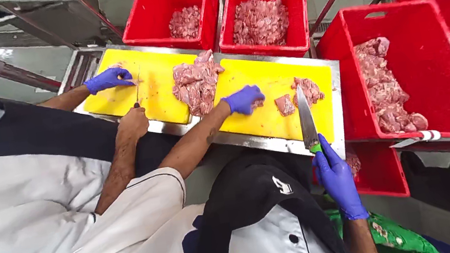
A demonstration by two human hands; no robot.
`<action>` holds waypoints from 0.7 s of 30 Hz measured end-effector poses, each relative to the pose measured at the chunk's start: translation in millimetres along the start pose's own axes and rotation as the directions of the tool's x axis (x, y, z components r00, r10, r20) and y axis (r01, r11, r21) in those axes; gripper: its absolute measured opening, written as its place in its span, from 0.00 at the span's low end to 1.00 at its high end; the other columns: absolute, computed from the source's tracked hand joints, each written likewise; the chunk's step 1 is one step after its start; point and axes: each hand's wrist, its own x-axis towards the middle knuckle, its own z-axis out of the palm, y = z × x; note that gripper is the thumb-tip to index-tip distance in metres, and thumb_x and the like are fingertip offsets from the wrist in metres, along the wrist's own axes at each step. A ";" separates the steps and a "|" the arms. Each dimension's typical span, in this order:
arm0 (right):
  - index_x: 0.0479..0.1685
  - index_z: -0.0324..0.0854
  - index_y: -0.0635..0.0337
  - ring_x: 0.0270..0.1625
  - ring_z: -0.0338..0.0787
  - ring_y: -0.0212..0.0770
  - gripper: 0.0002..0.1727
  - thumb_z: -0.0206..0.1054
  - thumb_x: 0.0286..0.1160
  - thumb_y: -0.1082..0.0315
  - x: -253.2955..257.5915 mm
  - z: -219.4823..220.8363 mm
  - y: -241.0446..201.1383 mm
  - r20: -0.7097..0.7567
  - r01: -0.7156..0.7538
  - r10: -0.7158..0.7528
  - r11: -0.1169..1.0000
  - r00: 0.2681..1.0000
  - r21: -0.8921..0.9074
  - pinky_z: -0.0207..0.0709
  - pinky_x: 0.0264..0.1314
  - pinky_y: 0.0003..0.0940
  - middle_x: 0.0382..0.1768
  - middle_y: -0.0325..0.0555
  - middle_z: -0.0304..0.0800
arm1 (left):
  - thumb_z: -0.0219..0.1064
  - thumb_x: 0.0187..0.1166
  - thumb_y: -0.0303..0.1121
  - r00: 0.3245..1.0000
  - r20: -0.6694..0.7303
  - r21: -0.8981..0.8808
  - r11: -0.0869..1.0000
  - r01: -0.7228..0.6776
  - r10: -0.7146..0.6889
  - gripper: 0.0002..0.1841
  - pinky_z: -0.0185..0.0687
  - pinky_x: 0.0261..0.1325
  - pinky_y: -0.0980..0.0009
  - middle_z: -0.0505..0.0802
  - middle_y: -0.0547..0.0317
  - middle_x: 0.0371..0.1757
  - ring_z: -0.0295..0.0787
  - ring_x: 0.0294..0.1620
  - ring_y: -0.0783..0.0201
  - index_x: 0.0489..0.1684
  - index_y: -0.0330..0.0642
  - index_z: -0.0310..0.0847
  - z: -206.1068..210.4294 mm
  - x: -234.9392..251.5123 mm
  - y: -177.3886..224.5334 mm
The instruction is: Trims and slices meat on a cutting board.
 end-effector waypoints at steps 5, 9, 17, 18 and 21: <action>0.91 0.66 0.39 0.15 0.79 0.34 0.29 0.53 0.89 0.58 4.9 5.1 11.3 -0.010 0.046 -0.046 0.999 0.999 -0.007 0.79 0.17 0.36 0.25 0.37 0.86 | 0.78 0.52 0.16 0.971 0.213 0.216 0.964 -0.153 0.107 0.21 0.84 0.60 0.38 0.87 0.43 0.60 0.83 0.63 0.38 0.46 0.44 0.91 10.6 -8.0 16.2; 0.91 0.66 0.41 0.18 0.82 0.35 0.30 0.56 0.88 0.58 -2.5 7.8 20.6 -0.013 0.040 -0.039 0.999 0.999 0.023 0.81 0.20 0.38 0.27 0.38 0.89 | 0.75 0.61 0.18 0.926 0.297 -0.030 0.971 -0.235 0.233 0.13 0.82 0.65 0.45 0.92 0.45 0.51 0.88 0.56 0.47 0.45 0.36 0.91 -14.4 -10.4 5.1; 0.92 0.63 0.45 0.16 0.80 0.36 0.31 0.56 0.88 0.62 -18.7 -2.1 31.0 -0.073 0.003 0.006 0.992 0.997 0.127 0.79 0.18 0.36 0.26 0.40 0.88 | 0.75 0.69 0.33 0.935 -0.354 -0.710 0.657 -0.253 -0.022 0.24 0.88 0.57 0.57 0.90 0.50 0.62 0.88 0.57 0.59 0.65 0.38 0.81 -131.6 46.5 25.0; 0.92 0.63 0.44 0.16 0.80 0.36 0.31 0.56 0.88 0.61 -16.7 -3.8 29.7 -0.071 0.003 0.006 0.992 0.997 0.126 0.79 0.18 0.36 0.26 0.39 0.87 | 0.78 0.72 0.35 0.845 -0.454 -0.698 0.702 -0.140 -0.283 0.28 0.89 0.62 0.52 0.89 0.45 0.67 0.89 0.62 0.53 0.72 0.38 0.79 -130.8 68.1 9.7; 0.91 0.64 0.44 0.15 0.79 0.35 0.30 0.54 0.89 0.59 -5.6 -15.3 28.4 -0.067 0.051 -0.044 0.992 0.997 0.115 0.78 0.16 0.35 0.25 0.38 0.86 | 0.76 0.75 0.42 0.612 -0.522 -0.660 0.736 0.151 -0.594 0.29 0.80 0.76 0.46 0.88 0.39 0.68 0.86 0.70 0.47 0.72 0.35 0.79 -95.8 104.2 -9.6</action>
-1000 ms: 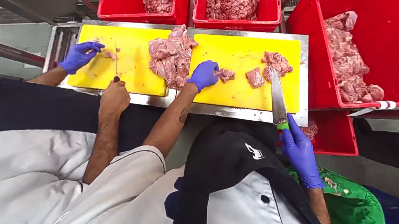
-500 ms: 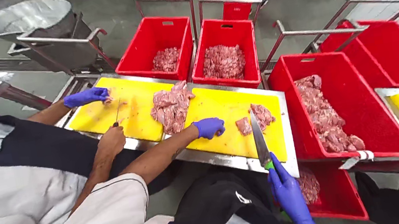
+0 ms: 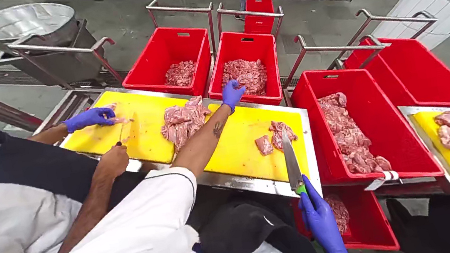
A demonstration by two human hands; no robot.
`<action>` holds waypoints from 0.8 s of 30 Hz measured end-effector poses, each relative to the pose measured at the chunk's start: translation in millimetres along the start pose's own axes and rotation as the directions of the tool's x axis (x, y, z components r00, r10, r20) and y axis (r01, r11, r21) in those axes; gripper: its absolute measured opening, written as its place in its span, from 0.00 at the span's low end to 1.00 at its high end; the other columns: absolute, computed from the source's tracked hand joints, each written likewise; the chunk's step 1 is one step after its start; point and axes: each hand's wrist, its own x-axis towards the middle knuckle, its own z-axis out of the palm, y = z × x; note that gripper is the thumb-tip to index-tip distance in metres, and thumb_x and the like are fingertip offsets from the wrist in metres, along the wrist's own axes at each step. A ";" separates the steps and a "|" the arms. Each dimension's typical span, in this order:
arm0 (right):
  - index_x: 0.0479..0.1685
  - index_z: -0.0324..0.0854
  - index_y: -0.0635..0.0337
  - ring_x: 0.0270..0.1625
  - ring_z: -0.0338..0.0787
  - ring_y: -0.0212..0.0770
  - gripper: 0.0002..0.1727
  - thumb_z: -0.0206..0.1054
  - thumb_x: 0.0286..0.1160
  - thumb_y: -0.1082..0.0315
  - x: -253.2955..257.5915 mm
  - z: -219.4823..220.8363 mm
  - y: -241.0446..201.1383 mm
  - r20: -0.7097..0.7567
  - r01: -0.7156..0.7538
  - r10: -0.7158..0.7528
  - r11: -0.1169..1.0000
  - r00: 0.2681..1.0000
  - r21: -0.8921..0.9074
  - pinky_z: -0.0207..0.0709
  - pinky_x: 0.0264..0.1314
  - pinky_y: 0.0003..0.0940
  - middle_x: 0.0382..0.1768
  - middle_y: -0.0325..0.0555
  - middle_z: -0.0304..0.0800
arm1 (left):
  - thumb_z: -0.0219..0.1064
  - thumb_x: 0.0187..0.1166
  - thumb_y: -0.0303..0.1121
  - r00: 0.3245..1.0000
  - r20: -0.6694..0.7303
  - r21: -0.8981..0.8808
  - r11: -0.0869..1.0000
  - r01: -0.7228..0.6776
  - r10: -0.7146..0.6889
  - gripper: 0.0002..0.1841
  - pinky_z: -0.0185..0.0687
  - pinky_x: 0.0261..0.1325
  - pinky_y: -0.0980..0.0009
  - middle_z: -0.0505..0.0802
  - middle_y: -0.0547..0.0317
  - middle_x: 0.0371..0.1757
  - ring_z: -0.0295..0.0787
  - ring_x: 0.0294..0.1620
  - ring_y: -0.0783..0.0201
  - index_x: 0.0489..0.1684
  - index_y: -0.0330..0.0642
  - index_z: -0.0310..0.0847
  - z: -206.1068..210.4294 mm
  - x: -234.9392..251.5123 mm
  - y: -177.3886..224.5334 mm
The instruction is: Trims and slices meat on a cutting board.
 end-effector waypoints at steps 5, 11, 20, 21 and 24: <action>0.91 0.63 0.42 0.16 0.81 0.37 0.30 0.54 0.89 0.57 22.4 -23.9 -6.0 0.013 0.011 -0.010 0.999 1.000 -0.054 0.81 0.18 0.39 0.27 0.41 0.88 | 0.69 0.81 0.39 0.836 0.527 0.128 0.958 -0.258 0.154 0.18 0.86 0.69 0.55 0.94 0.47 0.58 0.93 0.58 0.57 0.61 0.37 0.88 43.2 -89.2 -30.1; 0.92 0.62 0.45 0.17 0.80 0.35 0.30 0.53 0.90 0.58 45.9 -56.2 1.3 0.056 0.066 -0.064 0.998 0.996 -0.023 0.79 0.17 0.35 0.30 0.41 0.88 | 0.75 0.75 0.36 0.768 0.623 0.244 0.895 -0.374 0.151 0.24 0.78 0.77 0.50 0.91 0.46 0.66 0.87 0.68 0.50 0.70 0.41 0.84 71.1 -135.0 -31.9; 0.91 0.64 0.42 0.16 0.79 0.36 0.30 0.56 0.89 0.58 51.9 -55.1 17.0 0.163 0.101 -0.104 0.995 0.981 0.023 0.79 0.16 0.35 0.29 0.41 0.88 | 0.78 0.72 0.33 0.399 0.870 0.271 0.396 -0.877 0.289 0.09 0.80 0.65 0.38 0.92 0.46 0.54 0.86 0.63 0.41 0.46 0.43 0.91 56.8 -125.7 -14.0; 0.91 0.65 0.43 0.15 0.79 0.36 0.30 0.56 0.88 0.58 55.0 -53.3 18.2 0.172 0.102 -0.105 0.994 0.979 0.027 0.79 0.16 0.35 0.29 0.41 0.88 | 0.77 0.73 0.33 0.381 0.891 0.278 0.364 -0.889 0.249 0.09 0.81 0.65 0.37 0.93 0.46 0.53 0.87 0.63 0.40 0.47 0.44 0.91 54.1 -125.4 -10.7; 0.91 0.64 0.42 0.15 0.79 0.36 0.31 0.56 0.88 0.57 66.8 -49.6 18.0 0.204 0.107 -0.105 0.994 0.973 0.004 0.79 0.16 0.36 0.29 0.39 0.87 | 0.74 0.77 0.33 0.388 0.914 0.331 0.336 -0.882 0.116 0.09 0.82 0.65 0.36 0.93 0.44 0.53 0.88 0.63 0.40 0.51 0.43 0.91 43.0 -121.6 -10.3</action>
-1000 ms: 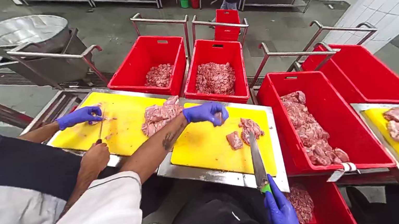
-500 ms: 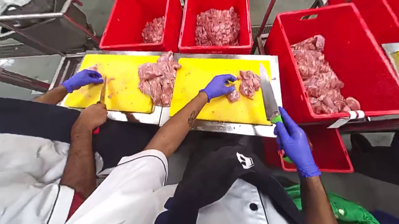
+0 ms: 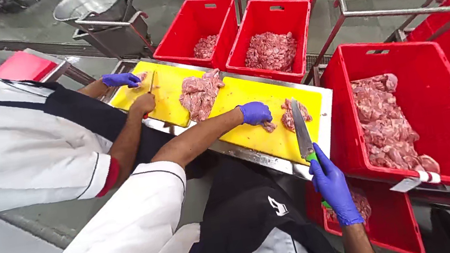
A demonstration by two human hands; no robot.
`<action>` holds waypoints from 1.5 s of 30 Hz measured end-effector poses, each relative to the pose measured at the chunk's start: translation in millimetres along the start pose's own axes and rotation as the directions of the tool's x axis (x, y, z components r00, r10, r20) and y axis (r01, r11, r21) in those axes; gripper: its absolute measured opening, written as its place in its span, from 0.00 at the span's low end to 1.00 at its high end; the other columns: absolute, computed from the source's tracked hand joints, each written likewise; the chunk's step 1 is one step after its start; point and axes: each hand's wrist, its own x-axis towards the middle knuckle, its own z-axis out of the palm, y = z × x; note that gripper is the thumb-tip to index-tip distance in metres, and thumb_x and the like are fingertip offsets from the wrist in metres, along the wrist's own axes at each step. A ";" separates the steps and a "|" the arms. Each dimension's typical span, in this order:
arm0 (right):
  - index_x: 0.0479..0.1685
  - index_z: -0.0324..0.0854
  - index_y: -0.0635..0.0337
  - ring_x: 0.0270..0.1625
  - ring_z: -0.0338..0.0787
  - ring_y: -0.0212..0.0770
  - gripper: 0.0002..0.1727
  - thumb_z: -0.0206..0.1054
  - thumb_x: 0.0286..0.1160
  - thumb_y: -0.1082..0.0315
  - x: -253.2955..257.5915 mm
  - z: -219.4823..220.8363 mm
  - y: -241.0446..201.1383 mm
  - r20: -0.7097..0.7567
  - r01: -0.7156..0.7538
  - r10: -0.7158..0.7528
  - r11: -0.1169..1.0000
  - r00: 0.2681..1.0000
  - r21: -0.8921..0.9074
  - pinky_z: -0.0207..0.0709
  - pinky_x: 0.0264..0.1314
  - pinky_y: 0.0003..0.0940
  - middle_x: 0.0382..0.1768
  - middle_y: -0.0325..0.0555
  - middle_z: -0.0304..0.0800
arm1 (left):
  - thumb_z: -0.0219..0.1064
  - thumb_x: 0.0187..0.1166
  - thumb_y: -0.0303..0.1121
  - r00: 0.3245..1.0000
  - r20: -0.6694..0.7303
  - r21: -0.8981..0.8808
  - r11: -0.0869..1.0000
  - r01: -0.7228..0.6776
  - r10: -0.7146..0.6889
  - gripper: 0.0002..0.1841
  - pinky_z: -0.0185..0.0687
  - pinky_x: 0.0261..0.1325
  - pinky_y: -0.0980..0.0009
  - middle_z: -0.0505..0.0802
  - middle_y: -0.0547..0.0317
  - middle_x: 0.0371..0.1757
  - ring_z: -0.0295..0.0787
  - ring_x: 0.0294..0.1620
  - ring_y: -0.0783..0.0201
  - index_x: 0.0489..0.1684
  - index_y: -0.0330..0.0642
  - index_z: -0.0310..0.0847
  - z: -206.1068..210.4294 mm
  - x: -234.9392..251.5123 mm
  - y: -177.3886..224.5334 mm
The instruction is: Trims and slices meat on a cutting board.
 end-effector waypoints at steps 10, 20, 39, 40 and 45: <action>0.92 0.62 0.38 0.32 0.89 0.42 0.30 0.46 0.91 0.54 20.8 47.9 -1.0 0.237 0.029 0.035 0.966 0.971 -0.259 0.86 0.39 0.48 0.40 0.47 0.93 | 0.62 0.79 0.19 0.997 -0.081 0.028 0.999 0.016 -0.014 0.19 0.80 0.67 0.46 0.93 0.52 0.61 0.87 0.66 0.48 0.60 0.49 0.90 28.9 -48.3 -6.8; 0.93 0.59 0.38 0.37 0.92 0.60 0.30 0.46 0.92 0.57 18.5 29.0 -21.1 0.401 0.241 -0.029 0.839 0.916 -0.488 0.83 0.43 0.62 0.38 0.57 0.92 | 0.73 0.77 0.27 0.648 -0.605 -0.534 0.839 0.103 -0.464 0.05 0.89 0.66 0.61 0.95 0.50 0.49 0.92 0.55 0.59 0.44 0.36 0.91 78.7 -67.5 34.5; 0.95 0.53 0.37 0.38 0.93 0.61 0.31 0.44 0.94 0.55 -19.3 54.7 -15.2 0.367 0.122 0.119 0.814 0.922 -0.568 0.83 0.42 0.64 0.37 0.57 0.93 | 0.77 0.74 0.32 0.626 -0.495 -0.662 0.728 0.177 -0.602 0.13 0.88 0.63 0.59 0.92 0.47 0.52 0.91 0.55 0.56 0.52 0.36 0.88 88.5 -58.0 33.5; 0.95 0.54 0.36 0.36 0.93 0.61 0.30 0.45 0.93 0.55 -27.6 45.3 -11.0 0.369 0.123 0.120 0.811 0.921 -0.571 0.83 0.41 0.64 0.36 0.57 0.93 | 0.80 0.71 0.36 0.621 -0.467 -0.667 0.712 0.219 -0.629 0.23 0.87 0.63 0.58 0.90 0.44 0.58 0.89 0.58 0.53 0.62 0.35 0.83 86.1 -58.8 29.1; 0.92 0.62 0.37 0.40 0.93 0.59 0.28 0.47 0.93 0.54 11.8 5.7 3.2 0.215 0.016 0.118 0.843 0.969 -0.538 0.83 0.47 0.65 0.41 0.59 0.93 | 0.77 0.72 0.45 0.811 -0.239 -0.526 0.773 0.354 -0.534 0.33 0.72 0.73 0.35 0.78 0.50 0.82 0.71 0.82 0.41 0.81 0.55 0.77 65.7 -55.2 0.9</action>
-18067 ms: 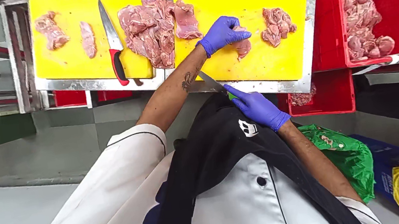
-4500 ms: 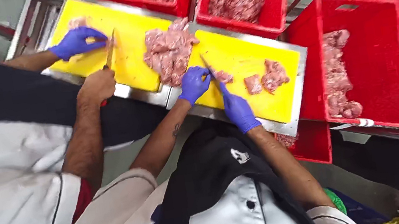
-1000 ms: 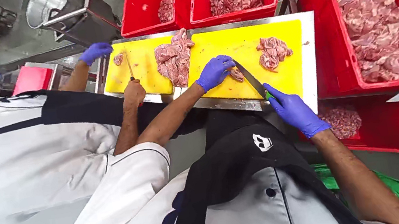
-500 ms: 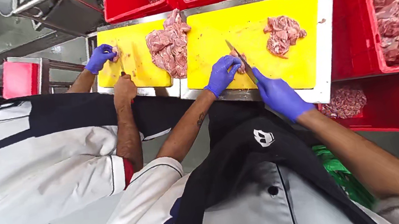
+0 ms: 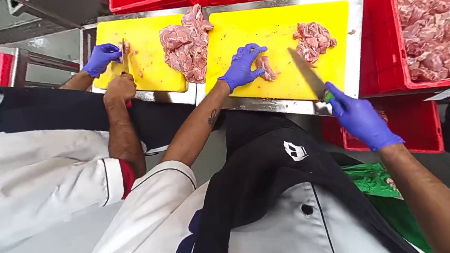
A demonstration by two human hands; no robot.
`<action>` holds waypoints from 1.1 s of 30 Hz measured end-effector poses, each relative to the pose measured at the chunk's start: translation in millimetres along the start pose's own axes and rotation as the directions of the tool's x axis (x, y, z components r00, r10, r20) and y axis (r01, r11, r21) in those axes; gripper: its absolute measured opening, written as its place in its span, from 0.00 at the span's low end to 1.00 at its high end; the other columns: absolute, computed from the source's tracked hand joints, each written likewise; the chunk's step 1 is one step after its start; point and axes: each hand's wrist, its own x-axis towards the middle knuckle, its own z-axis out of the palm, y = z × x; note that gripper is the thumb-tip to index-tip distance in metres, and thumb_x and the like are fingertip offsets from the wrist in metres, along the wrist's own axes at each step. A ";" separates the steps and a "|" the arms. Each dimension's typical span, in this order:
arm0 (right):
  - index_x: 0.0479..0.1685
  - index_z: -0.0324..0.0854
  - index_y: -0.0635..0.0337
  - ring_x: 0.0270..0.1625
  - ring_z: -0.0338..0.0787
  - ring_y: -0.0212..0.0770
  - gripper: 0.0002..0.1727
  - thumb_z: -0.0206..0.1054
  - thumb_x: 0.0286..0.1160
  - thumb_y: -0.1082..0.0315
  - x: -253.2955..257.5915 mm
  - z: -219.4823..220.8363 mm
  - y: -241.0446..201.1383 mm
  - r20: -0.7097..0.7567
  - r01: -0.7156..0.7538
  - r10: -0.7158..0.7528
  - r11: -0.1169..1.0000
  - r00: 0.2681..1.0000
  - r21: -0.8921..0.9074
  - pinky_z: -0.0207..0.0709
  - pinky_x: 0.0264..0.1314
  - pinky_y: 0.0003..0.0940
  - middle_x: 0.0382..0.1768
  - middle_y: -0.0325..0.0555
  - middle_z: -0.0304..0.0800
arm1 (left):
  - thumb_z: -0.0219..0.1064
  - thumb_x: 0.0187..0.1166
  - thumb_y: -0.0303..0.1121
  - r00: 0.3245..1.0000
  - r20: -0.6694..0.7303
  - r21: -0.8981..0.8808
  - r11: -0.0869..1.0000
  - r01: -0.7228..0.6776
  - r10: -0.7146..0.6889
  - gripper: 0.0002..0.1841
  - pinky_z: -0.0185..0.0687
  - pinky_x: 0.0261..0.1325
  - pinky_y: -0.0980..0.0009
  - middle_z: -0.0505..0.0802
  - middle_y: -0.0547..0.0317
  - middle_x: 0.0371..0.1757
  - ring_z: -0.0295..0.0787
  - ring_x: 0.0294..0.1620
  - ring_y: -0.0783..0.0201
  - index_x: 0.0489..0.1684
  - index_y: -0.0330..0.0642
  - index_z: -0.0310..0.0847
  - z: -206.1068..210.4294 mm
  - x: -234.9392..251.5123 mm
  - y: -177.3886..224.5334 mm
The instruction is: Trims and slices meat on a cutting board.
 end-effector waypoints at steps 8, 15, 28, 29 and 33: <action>0.91 0.65 0.40 0.31 0.88 0.44 0.28 0.47 0.93 0.54 -16.1 -28.0 2.9 -0.243 -0.007 0.036 0.993 0.969 0.121 0.83 0.38 0.50 0.35 0.51 0.91 | 0.67 0.82 0.47 0.981 0.153 -0.109 0.988 -0.105 0.121 0.19 0.84 0.61 0.45 0.94 0.45 0.44 0.92 0.51 0.49 0.50 0.37 0.88 -24.5 3.5 3.4; 0.92 0.62 0.41 0.23 0.83 0.37 0.30 0.47 0.91 0.55 -10.6 -17.5 -26.6 -0.306 0.064 0.018 0.964 0.952 0.257 0.81 0.28 0.42 0.34 0.43 0.90 | 0.64 0.87 0.39 0.998 0.050 -0.679 0.732 0.055 -0.028 0.16 0.92 0.49 0.61 0.94 0.50 0.42 0.93 0.41 0.62 0.52 0.31 0.85 -31.5 -11.3 35.2; 0.72 0.84 0.44 0.69 0.86 0.54 0.21 0.62 0.81 0.58 51.9 50.8 -62.0 -0.293 0.034 -0.063 0.994 0.954 -0.102 0.83 0.63 0.55 0.69 0.49 0.86 | 0.69 0.79 0.51 0.941 -0.293 -0.315 0.947 0.069 -0.166 0.23 0.88 0.57 0.53 0.94 0.46 0.43 0.92 0.47 0.57 0.49 0.35 0.88 24.8 -46.6 -0.2; 0.72 0.85 0.46 0.70 0.86 0.46 0.22 0.61 0.84 0.55 51.5 42.2 -59.7 -0.314 0.094 -0.084 0.995 0.946 0.018 0.82 0.69 0.48 0.69 0.44 0.88 | 0.71 0.79 0.50 0.926 -0.350 -0.304 0.952 0.031 -0.142 0.23 0.89 0.55 0.53 0.94 0.46 0.42 0.92 0.45 0.58 0.48 0.34 0.88 30.3 -51.0 -2.2; 0.72 0.76 0.77 0.68 0.89 0.46 0.25 0.54 0.89 0.64 21.2 -56.4 -72.7 -0.560 0.598 -0.220 0.389 0.799 0.700 0.80 0.76 0.43 0.66 0.61 0.88 | 0.71 0.76 0.51 0.886 -0.459 -0.246 0.968 -0.052 -0.069 0.24 0.87 0.49 0.49 0.94 0.43 0.39 0.92 0.40 0.55 0.46 0.32 0.89 44.3 -50.4 0.5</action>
